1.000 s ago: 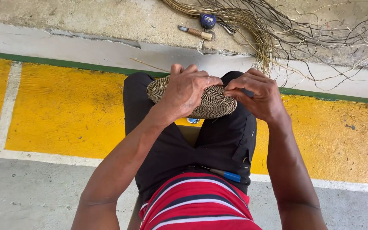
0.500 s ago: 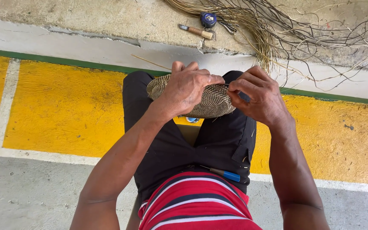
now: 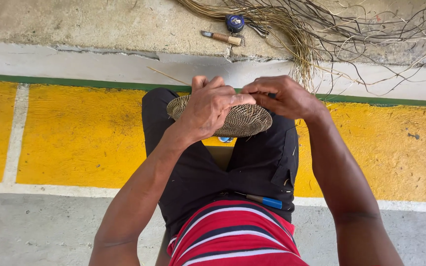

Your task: Weaving a circular straw base or coaster by hand using an awl to thread straw strands.

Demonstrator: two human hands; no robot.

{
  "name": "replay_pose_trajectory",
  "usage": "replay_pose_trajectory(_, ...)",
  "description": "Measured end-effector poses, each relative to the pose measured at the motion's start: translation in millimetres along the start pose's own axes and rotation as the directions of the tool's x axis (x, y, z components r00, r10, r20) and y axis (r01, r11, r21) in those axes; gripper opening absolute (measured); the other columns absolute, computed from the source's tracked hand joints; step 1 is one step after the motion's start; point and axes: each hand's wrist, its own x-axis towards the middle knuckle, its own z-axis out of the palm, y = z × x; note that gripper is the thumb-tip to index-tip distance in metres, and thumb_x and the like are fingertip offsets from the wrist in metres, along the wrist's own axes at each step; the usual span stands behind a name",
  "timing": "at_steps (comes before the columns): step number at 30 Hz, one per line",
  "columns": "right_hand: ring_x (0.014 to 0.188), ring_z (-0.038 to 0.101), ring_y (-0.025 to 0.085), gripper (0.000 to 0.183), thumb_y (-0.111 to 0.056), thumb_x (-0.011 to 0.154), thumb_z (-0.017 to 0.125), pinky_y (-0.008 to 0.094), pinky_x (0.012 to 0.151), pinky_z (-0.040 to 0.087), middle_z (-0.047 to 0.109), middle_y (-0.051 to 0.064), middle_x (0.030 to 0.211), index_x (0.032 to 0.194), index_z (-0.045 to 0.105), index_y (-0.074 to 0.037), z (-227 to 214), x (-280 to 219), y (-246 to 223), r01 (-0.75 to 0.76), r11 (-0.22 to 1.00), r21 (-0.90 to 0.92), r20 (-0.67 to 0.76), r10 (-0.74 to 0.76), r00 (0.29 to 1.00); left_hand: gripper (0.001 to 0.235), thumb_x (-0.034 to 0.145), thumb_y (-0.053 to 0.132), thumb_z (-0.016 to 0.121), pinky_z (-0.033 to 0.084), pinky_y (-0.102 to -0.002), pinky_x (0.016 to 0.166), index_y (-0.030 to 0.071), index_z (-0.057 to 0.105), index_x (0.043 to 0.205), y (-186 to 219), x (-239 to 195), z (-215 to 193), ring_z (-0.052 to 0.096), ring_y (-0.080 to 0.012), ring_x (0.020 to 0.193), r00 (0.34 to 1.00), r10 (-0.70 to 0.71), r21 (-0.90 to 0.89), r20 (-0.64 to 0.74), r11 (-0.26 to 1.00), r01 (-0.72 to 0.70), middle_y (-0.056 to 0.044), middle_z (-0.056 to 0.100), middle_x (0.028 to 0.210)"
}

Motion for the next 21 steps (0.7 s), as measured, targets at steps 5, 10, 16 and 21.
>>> replay_pose_trajectory(5, 0.084, 0.073, 0.021, 0.018, -0.010, 0.092, 0.072, 0.035, 0.076, 0.064, 0.075, 0.011, 0.096, 0.109, 0.075, -0.005, 0, 8, 20, 0.046, 0.998, -0.033, 0.089, -0.043, 0.995, 0.035, 0.097, 0.009, 0.067, 0.031, -0.036, 0.089, 0.031, 0.076, 0.123, 4, -2, -7, 0.055, -0.0142, 0.088, 1.000, 0.017, -0.006, -0.018, 1.000, -0.017, 0.007, 0.068, 0.084)
replay_pose_trajectory(10, 0.090, 0.073, 0.015, 0.011, -0.012, 0.107, 0.065, 0.030, 0.079, 0.065, 0.073, 0.008, 0.099, 0.111, 0.073, -0.006, 0, 6, 75, -0.023, 0.990, 0.140, -0.216, 0.053, 0.975, 0.031, 0.100, 0.013, 0.064, 0.032, -0.034, 0.090, 0.028, 0.073, 0.126, 3, 3, 0, 0.055, -0.0132, 0.086, 0.999, -0.013, -0.048, -0.046, 0.999, 0.011, 0.008, 0.070, 0.089)
replay_pose_trajectory(16, 0.076, 0.066, 0.007, 0.021, -0.023, 0.105, 0.061, 0.025, 0.070, 0.059, 0.072, 0.001, 0.086, 0.112, 0.073, -0.008, 25, -4, 33, -0.148, 0.911, 0.386, -0.167, 0.226, 0.960, 0.009, 0.104, 0.020, 0.063, 0.033, -0.037, 0.088, 0.017, 0.072, 0.106, 4, 14, -8, 0.055, -0.0153, 0.081, 0.980, -0.195, -0.088, 0.034, 0.976, 0.197, 0.004, 0.064, 0.079)
replay_pose_trajectory(21, 0.063, 0.054, 0.005, 0.021, -0.022, 0.105, 0.066, 0.023, 0.056, 0.045, 0.061, -0.003, 0.069, 0.092, 0.074, -0.007, 36, 1, 17, -0.175, 0.905, 0.388, -0.327, 0.313, 0.892, 0.009, 0.102, 0.022, 0.065, 0.033, -0.038, 0.088, 0.017, 0.072, 0.101, 9, 17, -6, 0.056, -0.0151, 0.079, 0.984, -0.179, -0.017, 0.004, 0.984, 0.179, 0.005, 0.065, 0.077)
